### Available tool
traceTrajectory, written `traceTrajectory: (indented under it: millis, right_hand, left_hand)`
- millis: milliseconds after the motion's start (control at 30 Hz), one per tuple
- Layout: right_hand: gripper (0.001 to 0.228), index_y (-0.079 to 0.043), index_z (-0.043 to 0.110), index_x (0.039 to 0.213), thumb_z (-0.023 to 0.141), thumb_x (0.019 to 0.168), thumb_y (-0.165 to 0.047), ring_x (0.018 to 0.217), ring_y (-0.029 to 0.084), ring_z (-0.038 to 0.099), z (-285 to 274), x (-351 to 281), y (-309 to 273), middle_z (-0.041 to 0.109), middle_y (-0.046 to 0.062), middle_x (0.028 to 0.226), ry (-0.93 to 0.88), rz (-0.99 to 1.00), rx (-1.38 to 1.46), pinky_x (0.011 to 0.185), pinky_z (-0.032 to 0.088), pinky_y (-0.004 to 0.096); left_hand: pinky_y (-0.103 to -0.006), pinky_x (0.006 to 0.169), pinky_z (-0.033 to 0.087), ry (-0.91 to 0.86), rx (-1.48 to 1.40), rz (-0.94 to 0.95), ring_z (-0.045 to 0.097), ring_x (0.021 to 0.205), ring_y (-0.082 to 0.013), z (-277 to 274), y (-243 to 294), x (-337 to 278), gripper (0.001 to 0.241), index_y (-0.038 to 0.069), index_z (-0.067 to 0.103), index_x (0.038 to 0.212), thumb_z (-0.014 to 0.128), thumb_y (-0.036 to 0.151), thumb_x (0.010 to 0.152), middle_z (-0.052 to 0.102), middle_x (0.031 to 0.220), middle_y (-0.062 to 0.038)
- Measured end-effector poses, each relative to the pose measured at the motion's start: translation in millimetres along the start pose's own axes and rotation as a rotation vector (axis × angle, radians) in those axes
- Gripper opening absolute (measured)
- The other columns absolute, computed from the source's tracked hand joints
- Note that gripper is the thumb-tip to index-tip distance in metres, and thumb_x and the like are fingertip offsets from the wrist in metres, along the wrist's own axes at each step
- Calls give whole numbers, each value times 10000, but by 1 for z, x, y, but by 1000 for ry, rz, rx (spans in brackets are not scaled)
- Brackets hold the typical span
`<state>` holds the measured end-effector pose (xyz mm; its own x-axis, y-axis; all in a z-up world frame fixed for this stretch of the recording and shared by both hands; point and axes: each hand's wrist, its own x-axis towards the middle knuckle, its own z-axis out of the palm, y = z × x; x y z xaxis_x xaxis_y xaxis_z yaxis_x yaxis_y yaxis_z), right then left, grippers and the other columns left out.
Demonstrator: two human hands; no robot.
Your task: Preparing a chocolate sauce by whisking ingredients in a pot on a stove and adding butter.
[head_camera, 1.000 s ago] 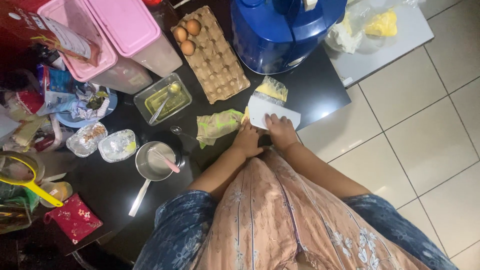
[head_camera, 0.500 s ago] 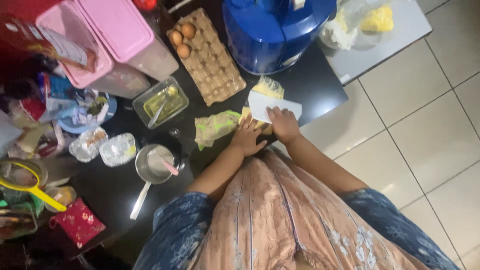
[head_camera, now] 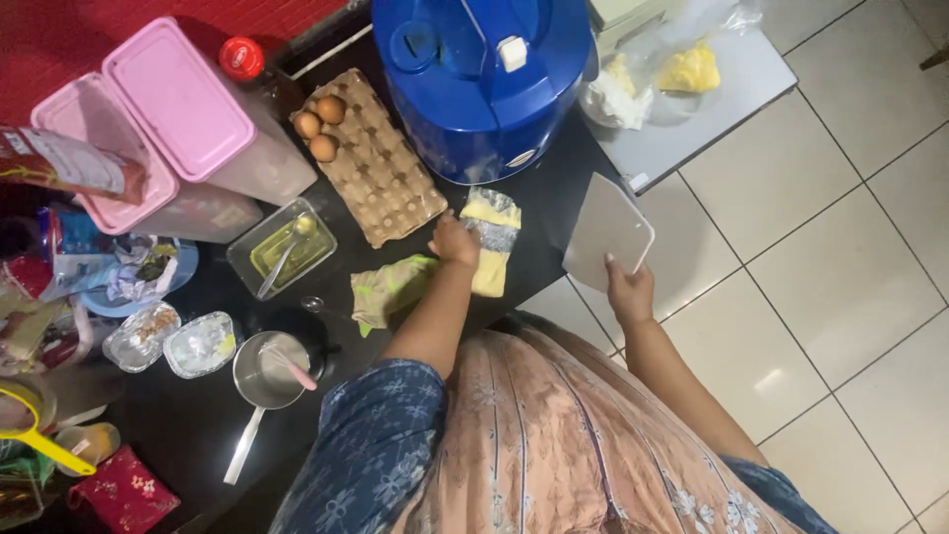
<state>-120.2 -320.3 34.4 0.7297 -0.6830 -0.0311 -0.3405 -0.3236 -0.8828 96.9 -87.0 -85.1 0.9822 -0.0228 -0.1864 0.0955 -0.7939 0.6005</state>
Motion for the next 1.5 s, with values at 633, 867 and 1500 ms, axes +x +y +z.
traceTrajectory:
  millis: [633,867,1500]
  right_hand:
    - [698,142,503,1273,856,806,-239,1018,342,619,44,80,23,645,241,1116,-84,-287,-368,854,487,431]
    - [78,-91,548,1132,585,1063,-80,1142,260,609,89,32,-5,617,139,1239,-511,-727,-84,1053,493,402]
    - [401,21,556,1396,546,996,3,1282,155,556,173,-226,-180,632,53,1369,-1563,96,538,1127,400,324]
  left_hand:
    - [-283,653,478,-225,-984,25,569,741,-95,-28,-39,-88,127,44,725,1082,620,53,1011,648,858,-14]
    - [-235,775,541,203,-841,186,655,853,-60,-122,-12,-159,142,37,740,1130,675,97,1020,734,934,10]
    - [-218,729,518,560,-1364,-153,632,784,-49,-279,-149,-338,134,-21,702,1021,701,113,1004,740,908,-14]
